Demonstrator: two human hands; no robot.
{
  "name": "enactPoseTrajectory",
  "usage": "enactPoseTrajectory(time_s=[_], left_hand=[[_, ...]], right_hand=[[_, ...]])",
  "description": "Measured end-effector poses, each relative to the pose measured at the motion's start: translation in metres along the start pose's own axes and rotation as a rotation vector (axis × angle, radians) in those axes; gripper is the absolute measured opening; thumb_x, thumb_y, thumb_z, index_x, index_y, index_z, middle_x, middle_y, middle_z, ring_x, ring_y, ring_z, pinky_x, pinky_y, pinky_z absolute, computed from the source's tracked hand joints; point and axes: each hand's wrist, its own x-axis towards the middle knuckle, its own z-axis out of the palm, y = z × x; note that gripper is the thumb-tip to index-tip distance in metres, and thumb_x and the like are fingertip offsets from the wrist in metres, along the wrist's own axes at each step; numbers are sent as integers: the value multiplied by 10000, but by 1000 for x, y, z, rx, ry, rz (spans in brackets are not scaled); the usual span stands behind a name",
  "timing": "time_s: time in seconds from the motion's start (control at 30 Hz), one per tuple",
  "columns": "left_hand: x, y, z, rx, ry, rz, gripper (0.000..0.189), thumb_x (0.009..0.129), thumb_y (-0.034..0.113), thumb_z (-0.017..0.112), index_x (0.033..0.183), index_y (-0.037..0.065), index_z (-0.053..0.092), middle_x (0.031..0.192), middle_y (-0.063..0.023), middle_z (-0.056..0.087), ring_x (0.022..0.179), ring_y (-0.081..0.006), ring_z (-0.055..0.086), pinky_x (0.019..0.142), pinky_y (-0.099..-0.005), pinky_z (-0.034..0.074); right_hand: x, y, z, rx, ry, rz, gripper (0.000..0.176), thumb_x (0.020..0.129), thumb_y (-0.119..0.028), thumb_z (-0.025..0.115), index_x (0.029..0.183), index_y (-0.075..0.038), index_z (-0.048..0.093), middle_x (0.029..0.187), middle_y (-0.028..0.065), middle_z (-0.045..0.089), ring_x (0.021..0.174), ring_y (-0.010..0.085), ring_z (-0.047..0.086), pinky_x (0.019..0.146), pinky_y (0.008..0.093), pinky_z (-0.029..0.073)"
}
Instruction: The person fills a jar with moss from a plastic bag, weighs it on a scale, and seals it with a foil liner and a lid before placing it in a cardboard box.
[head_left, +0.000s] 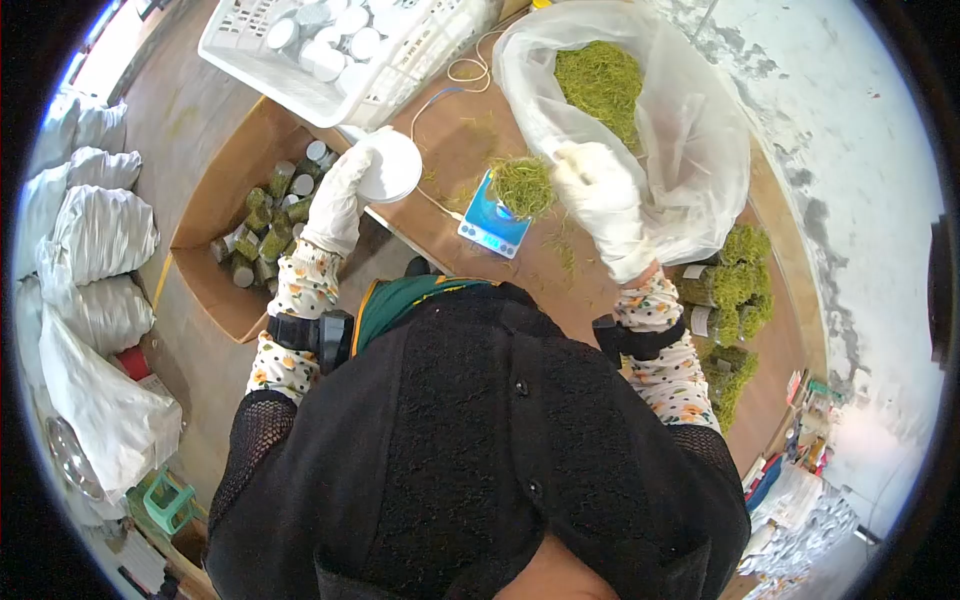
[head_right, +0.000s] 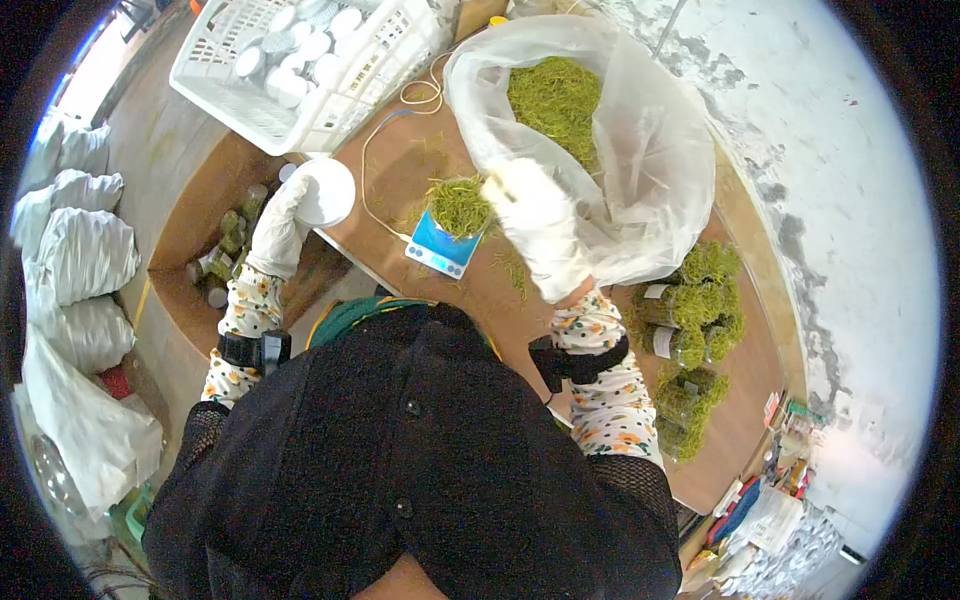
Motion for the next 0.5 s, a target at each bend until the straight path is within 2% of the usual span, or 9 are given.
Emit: enactPoseTrajectory(time_s=[0.13,0.2,0.27,0.33,0.4,0.5], left_hand=[[17,13,14,-13,-16,18,447,963,262,609,1300,-27,561,1233,-80,635,1123,-144,594,1004,-301,450],[27,22,35,-8,-45,61,422,955,260,625,1271,-16,583,1193,-73,650,1098,-136,598,976,-297,465],[34,35,73,25,-104,145,400,948,260,638,1245,-6,602,1148,-65,664,1070,-128,601,939,-294,484],[38,44,95,-98,-384,110,384,952,252,633,1239,-1,609,1133,-63,670,1054,-129,606,911,-291,495],[40,43,106,-22,-379,163,360,955,215,625,1240,-4,611,1128,-67,673,1029,-136,618,900,-291,502],[57,33,109,84,-315,305,323,945,141,635,1234,-4,624,1152,-80,675,1027,-157,637,937,-301,504]], right_hand=[[11,-2,-23,568,101,481,156,906,-53,649,1059,-21,645,850,53,644,723,158,619,658,270,505],[18,-2,-28,978,206,653,145,942,-41,612,1083,-13,632,855,21,641,685,109,596,618,228,484],[24,2,-30,987,256,727,133,964,-30,575,1084,-4,626,857,6,634,677,75,579,597,195,464],[19,18,-23,981,290,772,133,972,-23,559,1086,0,623,850,-4,630,671,75,575,591,192,465],[3,49,-18,960,297,783,137,965,-19,565,1087,-1,624,831,-6,627,668,110,587,601,221,486],[-1,80,-39,44,163,439,184,949,-23,589,1132,-5,602,938,17,633,766,167,612,678,275,522]])
